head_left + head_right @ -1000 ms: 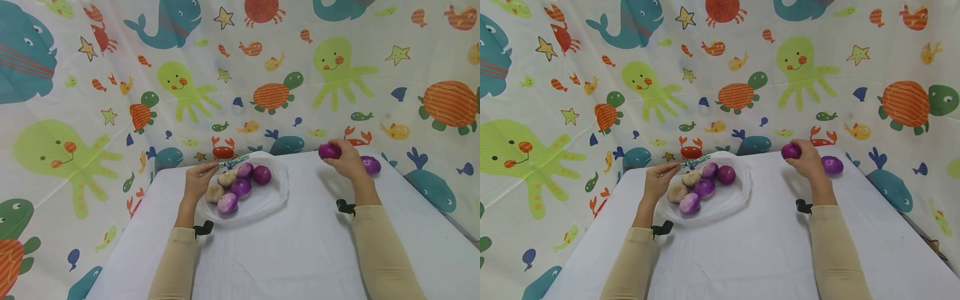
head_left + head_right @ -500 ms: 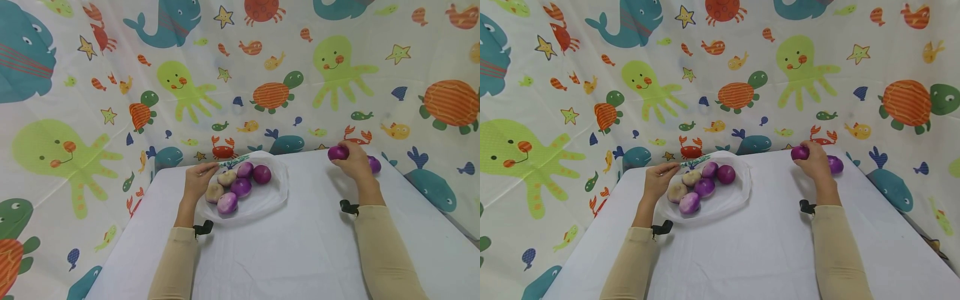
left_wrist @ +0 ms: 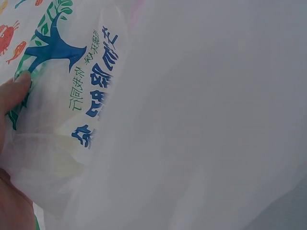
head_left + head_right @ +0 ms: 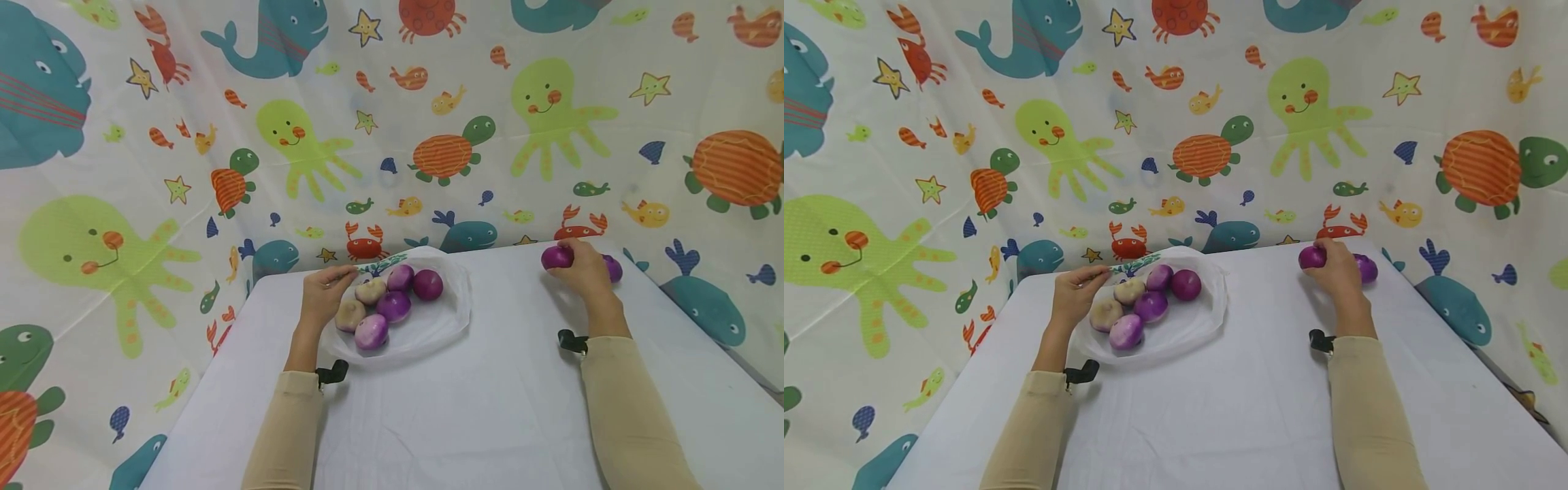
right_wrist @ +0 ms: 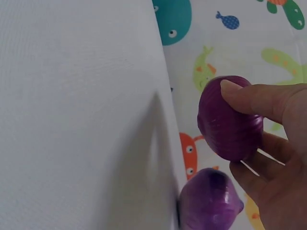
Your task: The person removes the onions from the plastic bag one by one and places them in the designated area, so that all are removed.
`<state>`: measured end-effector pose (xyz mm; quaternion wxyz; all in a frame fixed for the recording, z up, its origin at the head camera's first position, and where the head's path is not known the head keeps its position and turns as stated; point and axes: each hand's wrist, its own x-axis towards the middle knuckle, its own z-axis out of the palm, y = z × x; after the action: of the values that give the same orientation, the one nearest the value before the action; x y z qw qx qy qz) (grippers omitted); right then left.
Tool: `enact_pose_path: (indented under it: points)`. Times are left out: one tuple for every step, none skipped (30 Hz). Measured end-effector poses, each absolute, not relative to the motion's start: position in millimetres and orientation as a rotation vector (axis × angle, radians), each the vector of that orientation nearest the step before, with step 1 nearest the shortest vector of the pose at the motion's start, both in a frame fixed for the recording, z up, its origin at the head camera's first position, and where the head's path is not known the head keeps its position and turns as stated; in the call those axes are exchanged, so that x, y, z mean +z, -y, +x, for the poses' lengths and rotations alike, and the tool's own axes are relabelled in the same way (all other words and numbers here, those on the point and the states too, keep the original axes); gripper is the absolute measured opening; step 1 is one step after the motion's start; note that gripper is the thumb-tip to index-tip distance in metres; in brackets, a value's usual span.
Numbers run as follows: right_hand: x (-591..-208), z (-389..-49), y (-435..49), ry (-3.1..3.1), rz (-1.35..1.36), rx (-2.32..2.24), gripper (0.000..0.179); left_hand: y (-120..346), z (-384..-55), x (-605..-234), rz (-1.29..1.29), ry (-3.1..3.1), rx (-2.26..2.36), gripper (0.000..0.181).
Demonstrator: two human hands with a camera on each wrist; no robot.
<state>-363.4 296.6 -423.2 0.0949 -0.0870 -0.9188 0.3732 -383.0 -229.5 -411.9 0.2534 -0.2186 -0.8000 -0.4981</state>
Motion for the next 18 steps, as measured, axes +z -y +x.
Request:
enact_pose_path:
  points:
    - [-424,-363,-297,2.729,-0.269,1.105,0.079,230,-383,-412,-0.601,2.172,-1.353,0.014]
    - [-425,-364,-297,2.732,-0.279,1.104,0.08,230,-383,-412,-0.606,2.169,-1.352,0.014]
    - [-426,-364,-298,2.738,-0.289,1.101,0.08,230,-383,-412,-0.61,2.169,-1.351,0.015]
    - [-427,-364,-298,2.744,-0.3,1.099,0.081,230,-383,-412,-0.612,2.17,-1.348,0.015]
    - [-428,-364,-299,2.751,-0.306,1.092,0.081,230,-383,-412,-0.615,2.17,-1.345,0.015]
    - [-430,-364,-299,2.759,-0.31,1.08,0.081,230,-383,-412,-0.616,2.172,-1.343,0.015]
    - [-431,-364,-300,2.765,-0.316,1.071,0.081,230,-383,-412,-0.616,2.173,-1.343,0.015]
    - [-432,-364,-300,2.77,-0.319,1.058,0.08,230,-383,-412,-0.616,2.173,-1.342,0.015]
    - [-433,-364,-300,2.772,-0.323,1.05,0.08,230,-383,-412,-0.618,2.173,-1.342,0.015]
    - [-433,-364,-300,2.774,-0.326,1.041,0.079,230,-383,-412,-0.619,2.173,-1.342,0.015]
    - [-434,-364,-301,2.774,-0.33,1.038,0.079,230,-383,-412,-0.621,2.171,-1.341,0.015]
    - [-434,-364,-300,2.772,-0.334,1.036,0.079,230,-383,-412,-0.621,2.171,-1.339,0.015]
    - [-434,-364,-300,2.772,-0.339,1.038,0.08,230,-383,-412,-0.622,2.17,-1.339,0.015]
    - [-434,-364,-299,2.771,-0.339,1.038,0.08,230,-383,-412,-0.623,2.168,-1.334,0.015]
    - [-433,-363,-299,2.772,-0.34,1.043,0.08,230,-384,-412,-0.623,2.167,-1.334,0.014]
    - [-432,-363,-298,2.777,-0.337,1.045,0.08,230,-384,-412,-0.622,2.166,-1.335,0.014]
    - [-432,-363,-297,2.783,-0.335,1.048,0.08,231,-384,-412,-0.621,2.165,-1.334,0.014]
    - [-431,-362,-296,2.792,-0.33,1.049,0.08,231,-384,-412,-0.619,2.165,-1.339,0.014]
